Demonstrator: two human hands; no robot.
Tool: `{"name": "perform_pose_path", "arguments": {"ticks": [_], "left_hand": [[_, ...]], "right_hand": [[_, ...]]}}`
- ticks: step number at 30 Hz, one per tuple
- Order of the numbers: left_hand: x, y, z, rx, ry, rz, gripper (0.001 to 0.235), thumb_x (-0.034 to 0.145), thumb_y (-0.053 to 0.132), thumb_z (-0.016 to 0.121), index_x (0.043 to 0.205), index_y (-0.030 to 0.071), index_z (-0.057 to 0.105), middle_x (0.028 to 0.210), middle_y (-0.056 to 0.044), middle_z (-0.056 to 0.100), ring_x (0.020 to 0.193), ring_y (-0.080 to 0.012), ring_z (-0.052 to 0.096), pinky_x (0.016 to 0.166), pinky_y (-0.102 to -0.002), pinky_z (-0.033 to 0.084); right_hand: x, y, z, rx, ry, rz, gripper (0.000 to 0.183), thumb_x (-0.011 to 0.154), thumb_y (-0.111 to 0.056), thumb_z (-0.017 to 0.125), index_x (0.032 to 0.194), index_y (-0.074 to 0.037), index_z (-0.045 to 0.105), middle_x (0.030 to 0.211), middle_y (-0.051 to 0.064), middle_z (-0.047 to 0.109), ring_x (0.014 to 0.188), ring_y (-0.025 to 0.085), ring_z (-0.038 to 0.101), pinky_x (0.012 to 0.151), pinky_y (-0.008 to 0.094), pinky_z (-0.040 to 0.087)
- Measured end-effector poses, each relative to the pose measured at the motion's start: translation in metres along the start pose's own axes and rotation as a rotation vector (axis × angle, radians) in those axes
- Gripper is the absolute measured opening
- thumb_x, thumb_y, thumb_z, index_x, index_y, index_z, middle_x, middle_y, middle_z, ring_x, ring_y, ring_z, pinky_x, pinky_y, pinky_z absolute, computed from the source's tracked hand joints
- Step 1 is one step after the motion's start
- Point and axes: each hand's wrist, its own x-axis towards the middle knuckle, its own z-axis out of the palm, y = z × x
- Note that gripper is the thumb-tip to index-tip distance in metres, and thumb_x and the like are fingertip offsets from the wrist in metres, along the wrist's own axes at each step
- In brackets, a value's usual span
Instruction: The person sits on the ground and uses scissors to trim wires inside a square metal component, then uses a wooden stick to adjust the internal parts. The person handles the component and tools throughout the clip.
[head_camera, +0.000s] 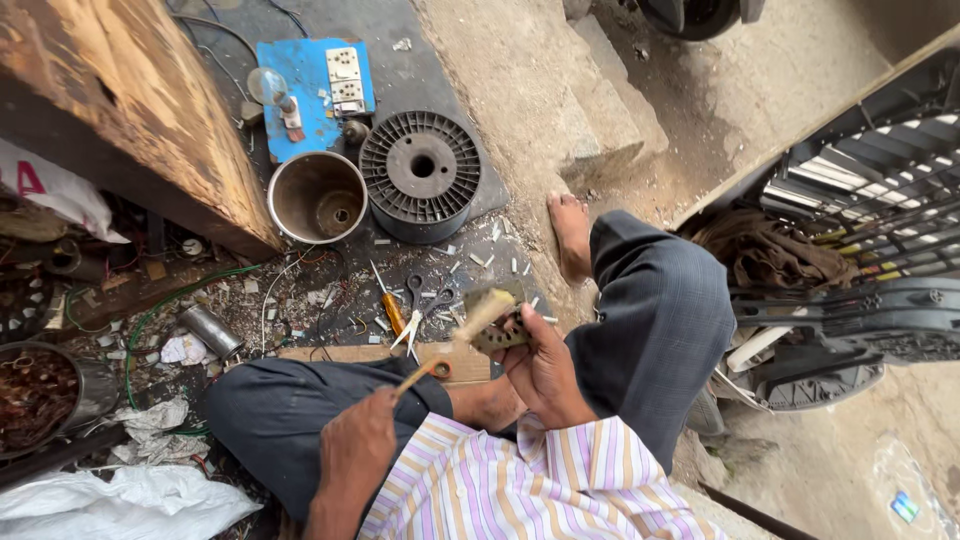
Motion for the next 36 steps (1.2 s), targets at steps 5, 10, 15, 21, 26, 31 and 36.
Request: {"name": "perform_pose_path", "arguments": {"ticks": [5,10,15,21,26,31,36], "left_hand": [[-0.002,-0.005,-0.008,-0.086,0.094,-0.198,0.016,0.097,0.020,0.063,0.108,0.013,0.071,0.079,-0.016,0.073,0.074,-0.0400,0.071,0.064,-0.052,0.055],[-0.006,-0.008,-0.013,0.037,0.009,-0.086,0.014,0.097,0.017,0.060,0.106,0.008,0.068,0.082,-0.011,0.075,0.070,-0.0329,0.073,0.061,-0.048,0.056],[0.000,-0.019,-0.013,0.137,0.036,0.019,0.016,0.093,0.013,0.062,0.108,0.009,0.066,0.080,-0.012,0.073,0.073,-0.0328,0.073,0.063,-0.047,0.057],[0.000,-0.016,-0.021,0.012,0.141,0.063,0.017,0.093,0.013,0.060,0.109,0.009,0.063,0.080,-0.012,0.072,0.070,-0.0349,0.072,0.060,-0.048,0.056],[0.015,-0.008,-0.031,-0.006,0.119,-0.027,0.012,0.098,0.018,0.063,0.108,0.011,0.066,0.079,-0.013,0.070,0.068,-0.0376,0.068,0.061,-0.052,0.053],[0.000,-0.013,-0.030,0.018,0.072,0.088,0.016,0.096,0.012,0.060,0.110,0.008,0.066,0.084,-0.015,0.070,0.074,-0.0386,0.069,0.063,-0.051,0.053],[0.008,-0.009,-0.022,-1.250,0.081,-0.342,0.021,0.109,0.016,0.055,0.115,0.001,0.068,0.071,-0.012,0.058,0.060,-0.0195,0.049,0.055,-0.035,0.040]], "right_hand": [[-0.005,-0.006,0.005,-0.105,0.050,0.013,0.042,0.103,-0.036,0.053,0.115,0.002,0.067,0.109,0.018,0.072,0.100,0.028,0.070,0.086,0.044,0.059],[0.002,0.002,0.005,-0.172,0.007,-0.044,0.035,0.107,-0.032,0.057,0.111,0.003,0.062,0.114,0.017,0.071,0.106,0.027,0.069,0.095,0.044,0.060],[-0.002,0.005,-0.007,-0.106,-0.001,0.028,0.039,0.108,-0.035,0.055,0.111,0.002,0.066,0.112,0.017,0.071,0.102,0.027,0.069,0.087,0.042,0.059],[0.000,0.000,-0.007,-0.086,0.059,0.040,0.034,0.107,-0.033,0.054,0.102,-0.001,0.065,0.115,0.020,0.073,0.099,0.027,0.071,0.082,0.042,0.060],[0.002,-0.004,0.011,-0.103,0.021,-0.004,0.030,0.105,-0.029,0.056,0.104,-0.001,0.066,0.116,0.019,0.072,0.104,0.027,0.071,0.092,0.045,0.059],[-0.013,-0.007,0.009,0.035,0.076,0.121,0.036,0.104,-0.030,0.057,0.122,0.000,0.066,0.119,0.016,0.070,0.111,0.028,0.069,0.103,0.046,0.053],[-0.020,-0.014,0.023,-0.013,-0.079,0.087,0.033,0.101,-0.019,0.066,0.126,0.001,0.058,0.124,0.018,0.069,0.117,0.030,0.068,0.107,0.046,0.054]]}}
